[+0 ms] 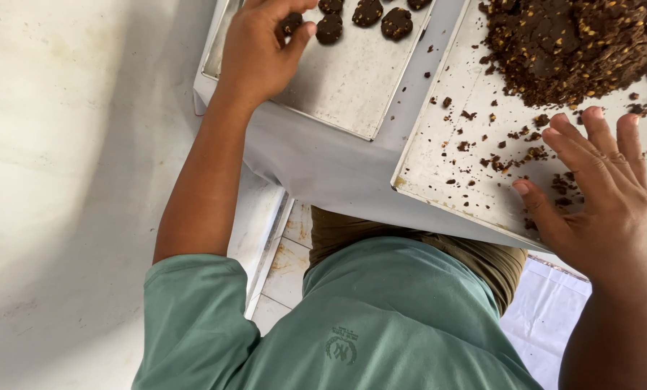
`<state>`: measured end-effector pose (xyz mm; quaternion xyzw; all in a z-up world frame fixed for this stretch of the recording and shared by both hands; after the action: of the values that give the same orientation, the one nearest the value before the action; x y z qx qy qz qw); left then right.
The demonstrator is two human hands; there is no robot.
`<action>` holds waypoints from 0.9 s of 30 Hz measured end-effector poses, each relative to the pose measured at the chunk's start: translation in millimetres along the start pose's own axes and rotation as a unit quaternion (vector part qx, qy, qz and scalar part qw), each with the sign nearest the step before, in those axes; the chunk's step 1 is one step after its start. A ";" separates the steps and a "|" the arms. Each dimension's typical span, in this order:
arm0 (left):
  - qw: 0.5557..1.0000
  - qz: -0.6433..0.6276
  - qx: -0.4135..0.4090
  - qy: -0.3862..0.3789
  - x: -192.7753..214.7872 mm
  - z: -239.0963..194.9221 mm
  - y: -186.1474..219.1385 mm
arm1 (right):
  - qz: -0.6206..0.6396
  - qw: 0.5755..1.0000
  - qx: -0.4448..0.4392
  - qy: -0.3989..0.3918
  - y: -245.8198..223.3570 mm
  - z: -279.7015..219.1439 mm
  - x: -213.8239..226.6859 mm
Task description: The person takes portions of a dark, crumbly food mixture from a tray and rolls them into small balls by hand. The finished balls are placed on a second tray. The person repeats this process throughout the clip.
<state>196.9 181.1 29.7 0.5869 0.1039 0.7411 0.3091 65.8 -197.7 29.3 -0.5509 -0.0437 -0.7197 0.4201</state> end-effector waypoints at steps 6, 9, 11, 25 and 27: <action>0.981 0.157 -0.086 -0.075 -30.7 2.3 13.1 | -0.001 1.000 -0.001 -0.001 -1.9 1.0 -1.8; 0.970 0.188 -0.123 -0.087 -38.4 2.5 12.4 | -0.019 1.000 -0.004 -0.001 -2.6 0.7 -1.3; 0.968 0.204 -0.126 -0.076 -39.3 3.8 13.5 | -0.022 1.000 -0.006 -0.001 -2.3 0.7 -0.8; 0.968 0.242 -0.067 -0.004 -39.0 10.9 4.2 | -0.011 1.000 -0.006 -0.005 -3.6 1.6 -0.8; 0.976 0.207 -0.066 -0.014 -36.6 10.8 8.2 | -0.015 1.000 -0.003 -0.002 -3.2 1.1 -0.7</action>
<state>208.5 151.1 7.6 0.5844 -0.0734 0.7857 0.1890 64.6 -194.7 30.4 -0.5530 -0.0513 -0.7249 0.4076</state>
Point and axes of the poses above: each hand's wrist, its own z-axis towards the middle knuckle, its own x-axis out of the back of the hand, y = z × x, the point moved 8 cm from there along z, towards the middle knuckle, and after that the axes turned 4 degrees about -y, right-handed, at the moved point
